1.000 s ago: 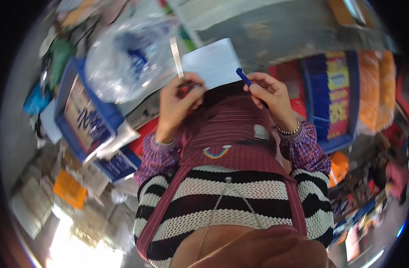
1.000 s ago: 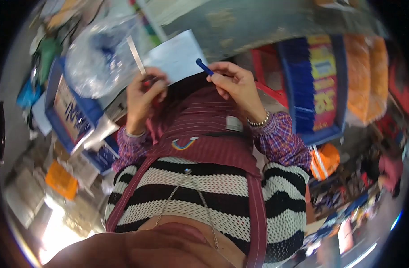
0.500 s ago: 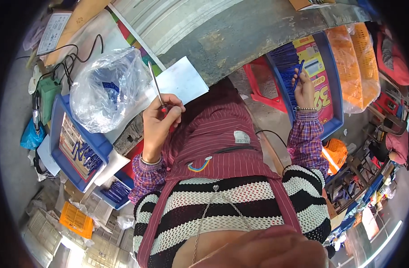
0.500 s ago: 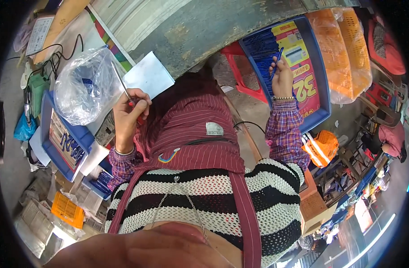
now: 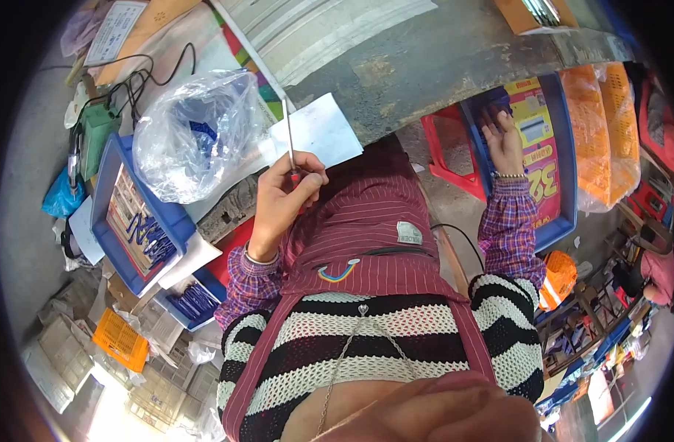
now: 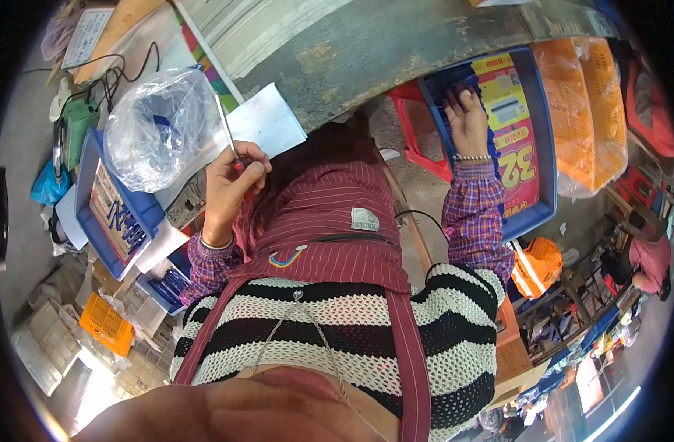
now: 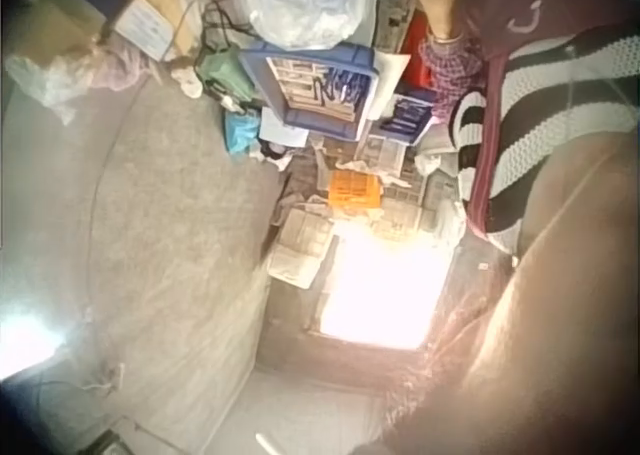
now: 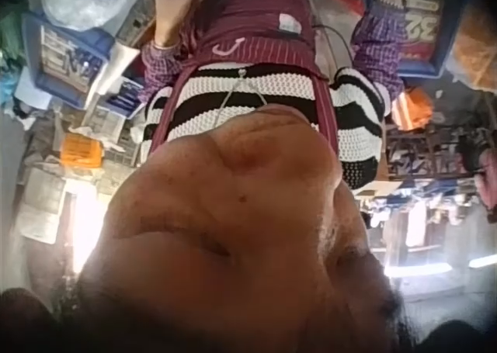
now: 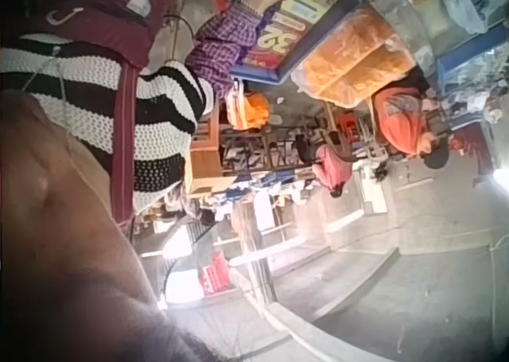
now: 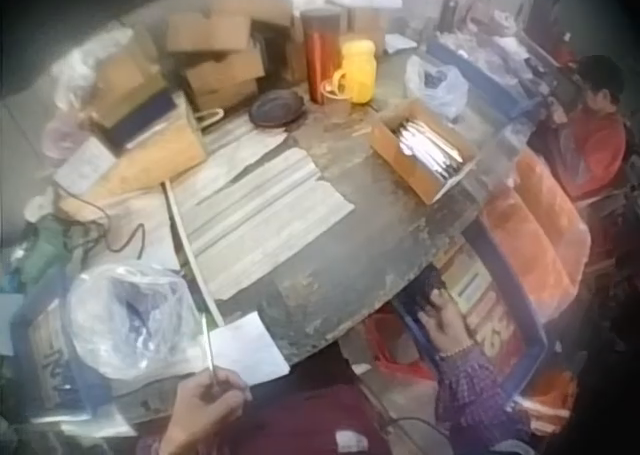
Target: Assembling pens by inserting ink cartridges and components manually.
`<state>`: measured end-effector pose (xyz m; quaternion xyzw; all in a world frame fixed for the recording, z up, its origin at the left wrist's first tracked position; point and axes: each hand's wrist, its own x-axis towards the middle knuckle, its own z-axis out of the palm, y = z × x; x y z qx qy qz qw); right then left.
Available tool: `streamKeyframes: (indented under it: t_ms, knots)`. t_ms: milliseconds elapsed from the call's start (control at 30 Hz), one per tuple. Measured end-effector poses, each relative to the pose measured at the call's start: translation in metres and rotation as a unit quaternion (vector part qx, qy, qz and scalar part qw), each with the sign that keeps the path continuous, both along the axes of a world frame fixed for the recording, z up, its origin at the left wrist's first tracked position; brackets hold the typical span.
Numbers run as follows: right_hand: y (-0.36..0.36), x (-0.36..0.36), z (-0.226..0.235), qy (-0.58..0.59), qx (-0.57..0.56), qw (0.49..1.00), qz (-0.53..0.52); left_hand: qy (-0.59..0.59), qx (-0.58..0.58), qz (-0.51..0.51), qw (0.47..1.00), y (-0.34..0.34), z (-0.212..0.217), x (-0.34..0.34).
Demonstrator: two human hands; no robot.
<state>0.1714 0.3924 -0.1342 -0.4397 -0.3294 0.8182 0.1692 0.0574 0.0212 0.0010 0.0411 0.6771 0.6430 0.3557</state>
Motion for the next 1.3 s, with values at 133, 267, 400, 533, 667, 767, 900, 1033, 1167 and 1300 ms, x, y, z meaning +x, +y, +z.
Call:
streamKeyframes:
  t_ms: [133, 267, 400, 533, 667, 767, 900, 1033, 1167, 1300]
  knots:
    - [-0.01, 0.001, 0.011, -0.007, 0.031, 0.998, 0.05, 0.0, -0.011, -0.01, 1.0, -0.001, -0.003, -0.001]
    - [-0.029, 0.003, 0.039, -0.001, 0.114, 0.989, 0.093, -0.015, -0.017, -0.031, 0.999, -0.001, -0.005, -0.003]
    - [-0.077, -0.021, 0.123, 0.043, 0.132, 0.964, 0.225, -0.01, 0.025, -0.028, 0.999, -0.003, -0.006, 0.001]
    - [-0.118, -0.041, 0.185, 0.196, 0.208, 0.886, 0.365, -0.003, 0.024, -0.034, 0.999, -0.008, -0.003, 0.009]
    - [-0.145, -0.058, 0.222, 0.364, 0.177, 0.786, 0.467, 0.0, 0.028, -0.018, 0.999, -0.012, -0.005, 0.009]
    - [-0.193, -0.1, 0.256, 0.58, 0.067, 0.618, 0.526, 0.0, 0.028, -0.016, 0.999, -0.019, -0.005, 0.009]
    - [-0.197, -0.101, 0.267, 0.589, 0.094, 0.63, 0.497, 0.009, 0.058, 0.003, 0.998, -0.018, -0.005, 0.011]
    - [-0.205, -0.095, 0.285, 0.556, 0.069, 0.657, 0.504, -0.005, 0.04, 0.009, 0.999, -0.03, -0.006, 0.017]
    - [-0.214, -0.088, 0.305, 0.525, 0.044, 0.672, 0.52, 0.011, 0.058, 0.021, 0.998, -0.032, -0.013, 0.019]
    - [-0.221, -0.081, 0.328, 0.495, 0.026, 0.674, 0.548, 0.018, 0.092, -0.002, 0.996, -0.028, -0.011, 0.015]
